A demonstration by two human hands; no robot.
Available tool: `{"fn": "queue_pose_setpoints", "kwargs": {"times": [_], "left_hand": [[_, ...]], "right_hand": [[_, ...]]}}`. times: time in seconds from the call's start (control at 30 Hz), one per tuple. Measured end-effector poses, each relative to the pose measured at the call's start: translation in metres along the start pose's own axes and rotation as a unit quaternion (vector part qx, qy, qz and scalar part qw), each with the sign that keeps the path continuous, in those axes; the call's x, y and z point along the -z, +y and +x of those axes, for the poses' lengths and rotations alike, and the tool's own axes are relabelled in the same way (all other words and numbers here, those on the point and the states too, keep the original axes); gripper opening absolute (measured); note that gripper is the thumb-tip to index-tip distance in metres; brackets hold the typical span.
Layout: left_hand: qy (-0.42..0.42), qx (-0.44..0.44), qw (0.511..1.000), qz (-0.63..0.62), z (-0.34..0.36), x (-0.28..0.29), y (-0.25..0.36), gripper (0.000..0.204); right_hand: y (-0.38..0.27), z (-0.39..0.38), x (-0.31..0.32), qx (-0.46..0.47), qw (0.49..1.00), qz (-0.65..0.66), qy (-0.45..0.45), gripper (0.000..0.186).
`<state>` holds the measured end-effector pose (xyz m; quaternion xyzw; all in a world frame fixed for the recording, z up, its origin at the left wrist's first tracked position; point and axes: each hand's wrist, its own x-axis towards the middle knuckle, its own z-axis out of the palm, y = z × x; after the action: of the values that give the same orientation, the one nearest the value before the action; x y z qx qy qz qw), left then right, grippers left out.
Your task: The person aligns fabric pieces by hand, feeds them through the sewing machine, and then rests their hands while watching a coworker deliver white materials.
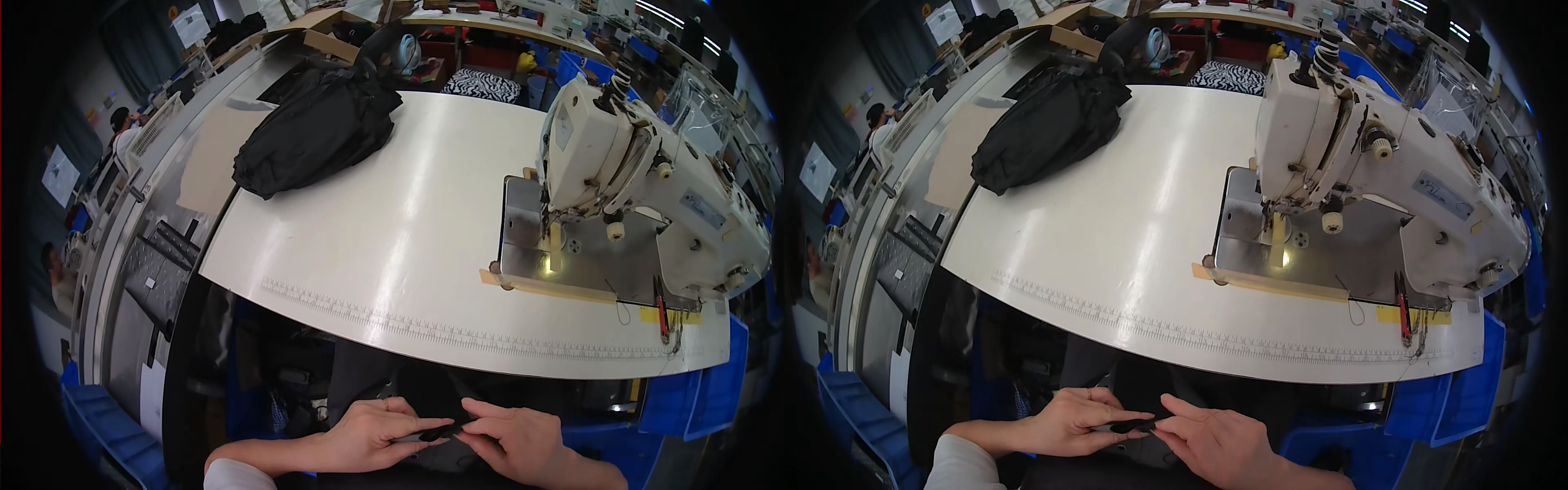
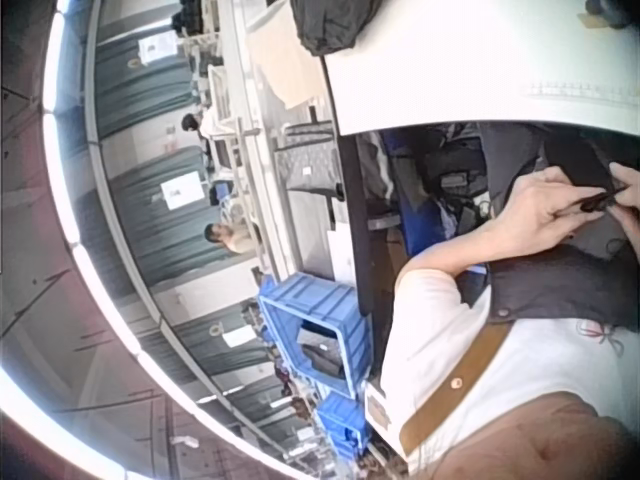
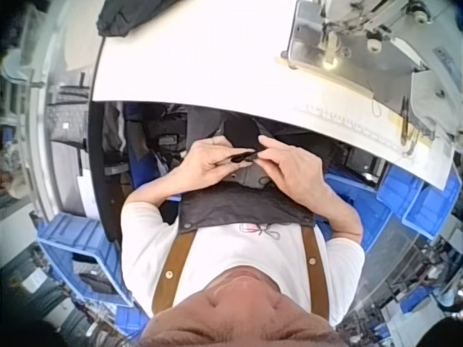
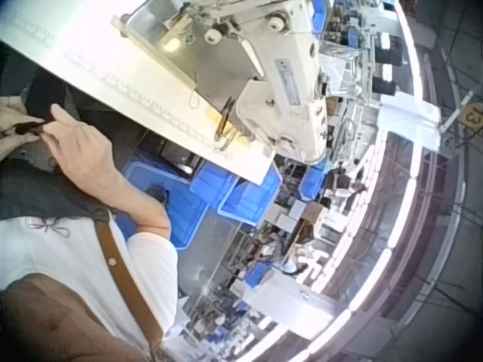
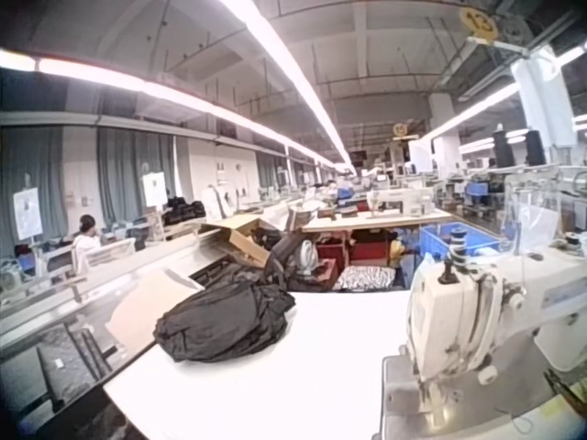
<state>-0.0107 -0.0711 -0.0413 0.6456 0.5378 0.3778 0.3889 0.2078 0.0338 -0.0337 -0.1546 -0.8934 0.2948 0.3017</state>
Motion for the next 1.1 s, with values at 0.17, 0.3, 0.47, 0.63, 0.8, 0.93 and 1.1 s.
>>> {"fn": "queue_pose_setpoints", "kwargs": {"times": [0.17,0.3,0.47,0.63,0.8,0.93,1.1], "left_hand": [[0.008,-0.011,0.999,0.041,-0.002,0.003,0.004,0.039],[0.027,-0.044,0.997,0.059,-0.004,0.0,0.0,0.038],[0.03,0.026,0.999,0.0,-0.002,-0.001,0.005,0.034],[0.026,0.06,0.997,-0.035,-0.003,-0.001,0.007,0.03],[0.001,0.003,1.0,-0.015,-0.007,0.004,0.009,0.035],[0.011,-0.052,0.998,0.021,-0.009,0.003,0.006,0.038],[0.064,-0.092,0.993,0.045,-0.003,0.001,0.006,0.036]], "right_hand": [[-0.006,0.007,0.001,0.002,0.999,-0.012,0.037,0.03],[-0.007,0.007,0.006,0.027,0.999,-0.038,-0.006,0.027],[-0.01,0.009,0.01,0.052,0.998,-0.026,-0.022,0.024],[-0.012,0.009,0.016,0.066,0.996,-0.036,-0.047,0.019],[-0.013,0.006,0.017,0.067,0.997,-0.019,-0.03,0.019],[-0.013,0.005,0.017,0.073,0.997,-0.019,-0.022,0.017],[-0.012,0.005,0.015,0.118,0.99,-0.079,-0.023,0.017]]}}
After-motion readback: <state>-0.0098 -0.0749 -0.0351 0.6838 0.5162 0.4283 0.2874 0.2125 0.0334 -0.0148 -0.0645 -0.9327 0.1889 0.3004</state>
